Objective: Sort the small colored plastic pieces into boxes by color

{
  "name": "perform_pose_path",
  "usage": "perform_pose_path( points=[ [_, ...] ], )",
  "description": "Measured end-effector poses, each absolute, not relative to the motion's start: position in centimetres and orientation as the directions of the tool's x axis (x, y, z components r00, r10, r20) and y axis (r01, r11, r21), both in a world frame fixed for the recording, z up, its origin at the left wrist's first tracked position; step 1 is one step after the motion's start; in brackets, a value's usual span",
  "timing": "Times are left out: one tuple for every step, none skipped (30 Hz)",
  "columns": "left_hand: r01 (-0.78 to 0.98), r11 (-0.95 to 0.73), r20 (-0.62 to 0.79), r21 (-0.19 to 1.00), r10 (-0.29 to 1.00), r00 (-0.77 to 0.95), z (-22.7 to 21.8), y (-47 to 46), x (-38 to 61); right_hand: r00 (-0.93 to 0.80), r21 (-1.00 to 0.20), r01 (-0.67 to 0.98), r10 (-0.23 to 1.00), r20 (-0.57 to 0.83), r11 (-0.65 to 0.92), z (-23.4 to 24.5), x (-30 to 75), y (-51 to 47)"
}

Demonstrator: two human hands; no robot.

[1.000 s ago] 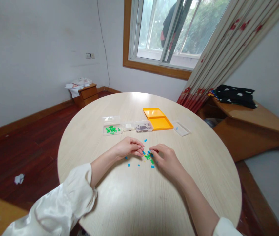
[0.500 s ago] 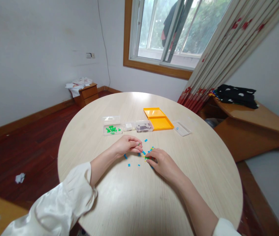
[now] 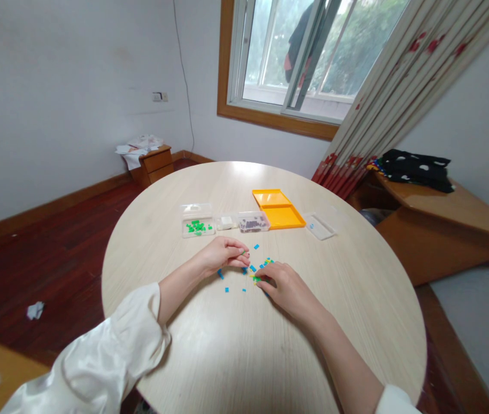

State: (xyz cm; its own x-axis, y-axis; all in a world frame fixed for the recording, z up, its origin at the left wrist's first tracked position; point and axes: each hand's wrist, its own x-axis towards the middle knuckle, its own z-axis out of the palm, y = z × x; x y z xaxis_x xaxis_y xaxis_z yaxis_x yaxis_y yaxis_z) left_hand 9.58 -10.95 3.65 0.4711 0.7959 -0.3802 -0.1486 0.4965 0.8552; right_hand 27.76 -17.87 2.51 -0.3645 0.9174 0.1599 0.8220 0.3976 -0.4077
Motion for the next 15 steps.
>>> perform_pose_path(
  points=[
    [-0.152, 0.496, -0.377, 0.855, 0.795, 0.475, 3.58, -10.94, 9.57, -0.369, -0.414, 0.817, 0.916, 0.161, 0.402, 2.55, 27.74, -17.88],
    [-0.156, 0.495, -0.373, 0.855, 0.795, 0.478, 3.53, -10.94, 9.56, -0.378, -0.421, 0.808, 0.911, 0.165, 0.412, 2.55, 27.73, -17.88],
    [-0.16, 0.494, -0.371, 0.855, 0.796, 0.477, 3.5, -10.93, 9.56, -0.392, -0.427, 0.797, 0.904, 0.17, 0.426, 2.53, 27.75, -17.86],
    [-0.162, 0.495, -0.372, 0.854, 0.798, 0.475, 3.48, -10.94, 9.58, -0.409, -0.432, 0.785, 0.896, 0.175, 0.443, 2.47, 27.79, -17.82],
    [-0.162, 0.496, -0.375, 0.853, 0.798, 0.471, 3.49, -10.94, 9.6, -0.428, -0.435, 0.774, 0.886, 0.177, 0.46, 2.4, 27.83, -17.77],
    [-0.16, 0.499, -0.379, 0.852, 0.798, 0.468, 3.51, -10.95, 9.62, -0.444, -0.437, 0.764, 0.878, 0.177, 0.475, 2.32, 27.88, -17.72],
    [-0.157, 0.501, -0.383, 0.851, 0.797, 0.467, 3.54, -10.96, 9.65, -0.458, -0.438, 0.756, 0.871, 0.177, 0.486, 2.25, 27.92, -17.66],
    [-0.155, 0.502, -0.385, 0.851, 0.796, 0.468, 3.57, -10.97, 9.67, -0.468, -0.439, 0.749, 0.865, 0.178, 0.496, 2.2, 27.96, -17.61],
    [-0.155, 0.504, -0.385, 0.85, 0.794, 0.47, 3.6, -10.98, 9.68, -0.476, -0.44, 0.744, 0.861, 0.179, 0.503, 2.18, 27.98, -17.58],
    [-0.155, 0.504, -0.385, 0.85, 0.794, 0.471, 3.61, -10.98, 9.67, -0.478, -0.44, 0.742, 0.859, 0.183, 0.506, 2.2, 27.98, -17.58],
    [-0.156, 0.504, -0.384, 0.849, 0.793, 0.473, 3.59, -10.98, 9.66, -0.476, -0.44, 0.742, 0.86, 0.186, 0.506, 2.25, 27.97, -17.59],
    [-0.158, 0.504, -0.382, 0.849, 0.793, 0.475, 3.56, -10.96, 9.62, -0.471, -0.441, 0.744, 0.862, 0.187, 0.502, 2.31, 27.96, -17.62],
    [-0.16, 0.504, -0.38, 0.849, 0.792, 0.479, 3.5, -10.94, 9.58, -0.464, -0.443, 0.747, 0.866, 0.187, 0.496, 2.38, 27.94, -17.66],
    [-0.162, 0.503, -0.376, 0.849, 0.79, 0.483, 3.42, -10.91, 9.54, -0.457, -0.446, 0.749, 0.87, 0.188, 0.49, 2.42, 27.94, -17.7],
    [-0.166, 0.503, -0.371, 0.849, 0.789, 0.49, 3.34, -10.87, 9.5, -0.45, -0.449, 0.75, 0.872, 0.191, 0.485, 2.44, 27.94, -17.72]
  ],
)
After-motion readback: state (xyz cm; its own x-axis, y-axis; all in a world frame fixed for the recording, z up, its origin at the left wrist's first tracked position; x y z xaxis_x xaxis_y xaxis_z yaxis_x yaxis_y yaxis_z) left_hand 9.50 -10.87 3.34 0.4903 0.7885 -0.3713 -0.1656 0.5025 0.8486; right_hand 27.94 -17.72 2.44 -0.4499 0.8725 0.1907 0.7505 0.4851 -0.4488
